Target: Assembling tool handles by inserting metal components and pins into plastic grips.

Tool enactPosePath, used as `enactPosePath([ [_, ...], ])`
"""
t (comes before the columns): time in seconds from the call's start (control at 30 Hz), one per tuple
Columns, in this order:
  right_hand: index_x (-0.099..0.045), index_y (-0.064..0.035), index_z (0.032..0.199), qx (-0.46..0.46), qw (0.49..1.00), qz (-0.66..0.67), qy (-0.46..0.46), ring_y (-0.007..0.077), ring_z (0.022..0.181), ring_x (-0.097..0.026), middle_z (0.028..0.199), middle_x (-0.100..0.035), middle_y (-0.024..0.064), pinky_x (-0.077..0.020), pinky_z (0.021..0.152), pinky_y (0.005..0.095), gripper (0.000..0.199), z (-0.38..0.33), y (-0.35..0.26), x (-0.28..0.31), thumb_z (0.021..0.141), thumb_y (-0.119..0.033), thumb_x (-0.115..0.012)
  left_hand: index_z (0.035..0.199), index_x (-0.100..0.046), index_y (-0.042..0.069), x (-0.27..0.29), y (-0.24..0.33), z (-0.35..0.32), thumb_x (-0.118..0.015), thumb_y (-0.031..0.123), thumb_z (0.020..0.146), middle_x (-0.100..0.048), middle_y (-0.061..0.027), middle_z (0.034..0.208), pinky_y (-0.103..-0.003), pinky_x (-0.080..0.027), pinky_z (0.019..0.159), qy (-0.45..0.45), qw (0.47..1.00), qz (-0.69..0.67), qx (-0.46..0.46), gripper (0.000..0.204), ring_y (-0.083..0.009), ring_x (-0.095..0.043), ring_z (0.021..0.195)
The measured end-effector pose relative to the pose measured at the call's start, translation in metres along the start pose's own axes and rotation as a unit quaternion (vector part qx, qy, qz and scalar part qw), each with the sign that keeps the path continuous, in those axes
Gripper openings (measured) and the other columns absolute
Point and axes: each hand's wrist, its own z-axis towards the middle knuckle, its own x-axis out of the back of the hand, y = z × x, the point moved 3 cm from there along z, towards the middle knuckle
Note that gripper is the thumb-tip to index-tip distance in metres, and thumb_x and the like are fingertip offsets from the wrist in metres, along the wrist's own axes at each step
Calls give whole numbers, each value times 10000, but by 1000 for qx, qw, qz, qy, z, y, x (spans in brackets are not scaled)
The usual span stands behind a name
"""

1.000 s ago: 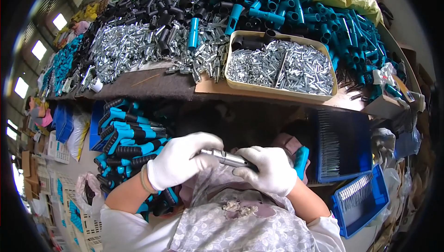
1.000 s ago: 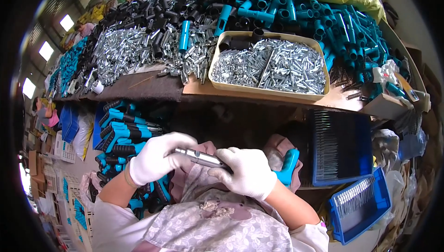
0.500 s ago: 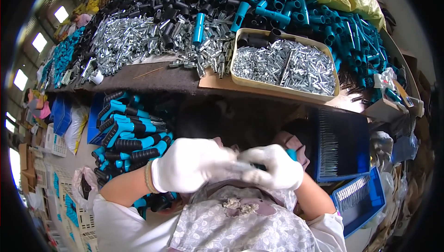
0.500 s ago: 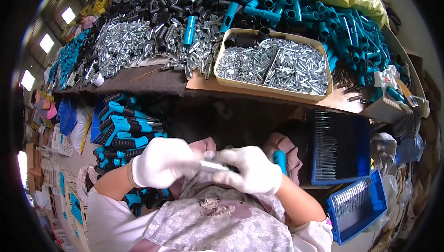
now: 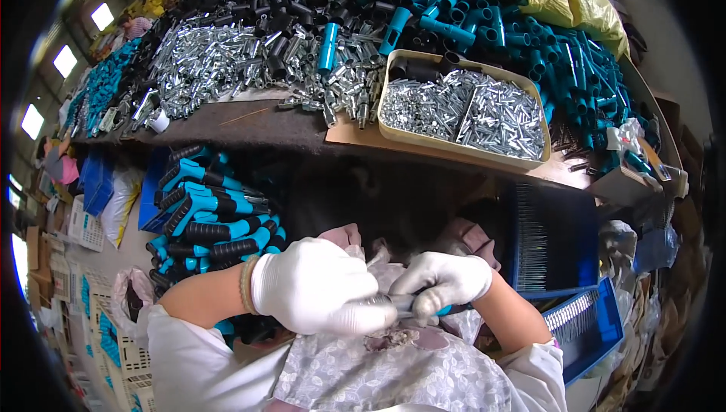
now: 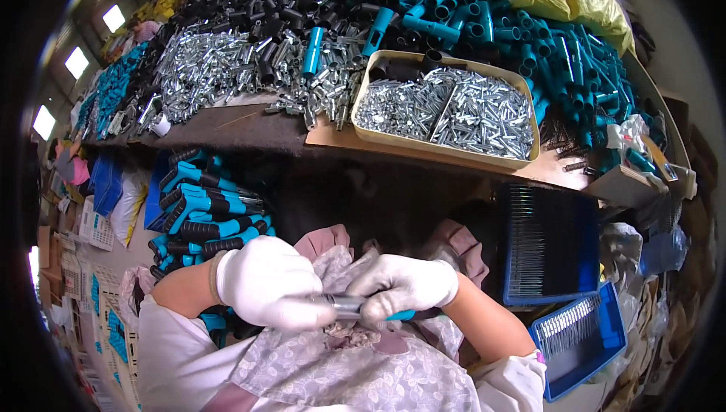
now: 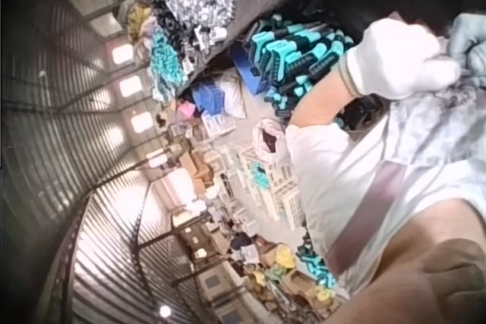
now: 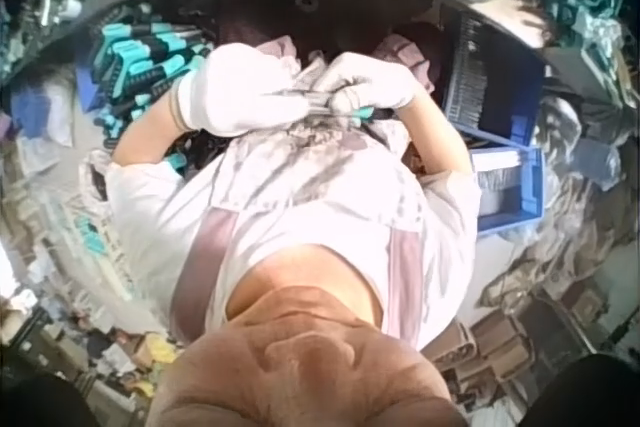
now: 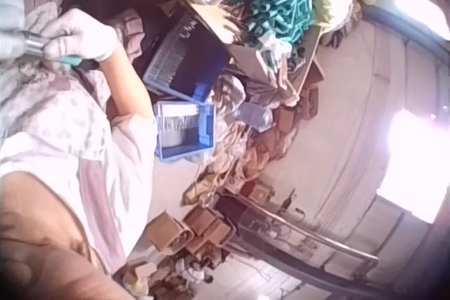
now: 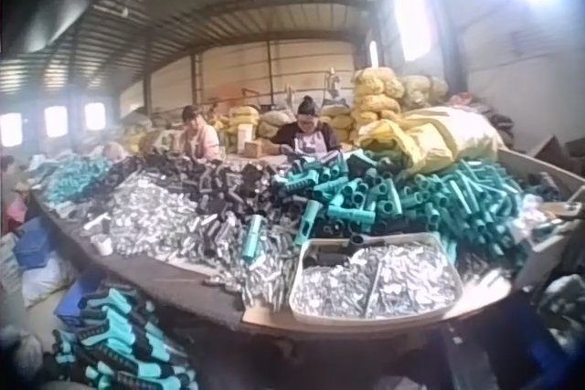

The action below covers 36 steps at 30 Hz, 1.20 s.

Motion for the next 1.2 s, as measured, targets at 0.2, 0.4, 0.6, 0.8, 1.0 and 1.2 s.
enactPosePath([
  [0.2, -659, 19, 1013, 95, 911, -29, 399, 110, 736, -578, 840, -636, 56, -475, 665, 262, 506, -10, -7, 5, 905, -475, -677, 1444, -399, 28, -55, -69, -43, -775, 218, 804, -641, -158, 1167, -374, -539, 878, 216, 901, -100, 364, 766, -320, -645, 1010],
  [0.4, -519, -130, 1064, 400, 772, 189, 456, 190, 860, -514, 940, -520, 22, -415, 949, 452, 329, -9, -11, 13, 941, -415, -630, 852, -715, 101, -182, -72, -139, -647, 151, 772, -625, -117, 925, -404, -552, 712, -122, 832, 142, 521, 116, -298, -644, 891],
  [0.6, -572, -109, 944, 367, 617, 442, 538, 205, 785, -547, 861, -541, 39, -424, 905, 417, 193, -36, 48, 41, 988, -293, -609, 997, -645, 94, -119, -32, -165, -597, 169, 860, -641, -124, 897, -451, -528, 723, -71, 811, 27, 580, 163, -338, -649, 824],
  [0.8, -522, -98, 879, 357, 572, 536, 509, 215, 750, -513, 824, -507, 41, -434, 881, 435, 396, -11, 104, 87, 940, -469, -644, 1324, -553, 73, -84, -34, -78, -786, 176, 720, -539, -177, 1346, -432, -478, 1005, 74, 860, 82, 499, 655, -385, -535, 1196],
  [1.0, -567, -94, 929, 238, 569, 498, 610, 245, 764, -551, 831, -565, 77, -475, 857, 499, 213, 28, 174, 170, 993, -296, -587, 1378, -503, 38, -132, -90, -72, -820, 148, 757, -669, -194, 1095, -379, -548, 869, 127, 814, -174, 540, 706, -362, -673, 976],
  [1.2, -624, -99, 867, 64, 664, 410, 622, 278, 743, -611, 751, -600, 110, -538, 711, 452, 185, 19, 364, 236, 971, -239, -563, 1397, -481, 83, -152, -100, -54, -697, 78, 793, -640, -201, 1173, -414, -535, 858, 112, 842, -176, 498, 642, -384, -646, 1030],
])
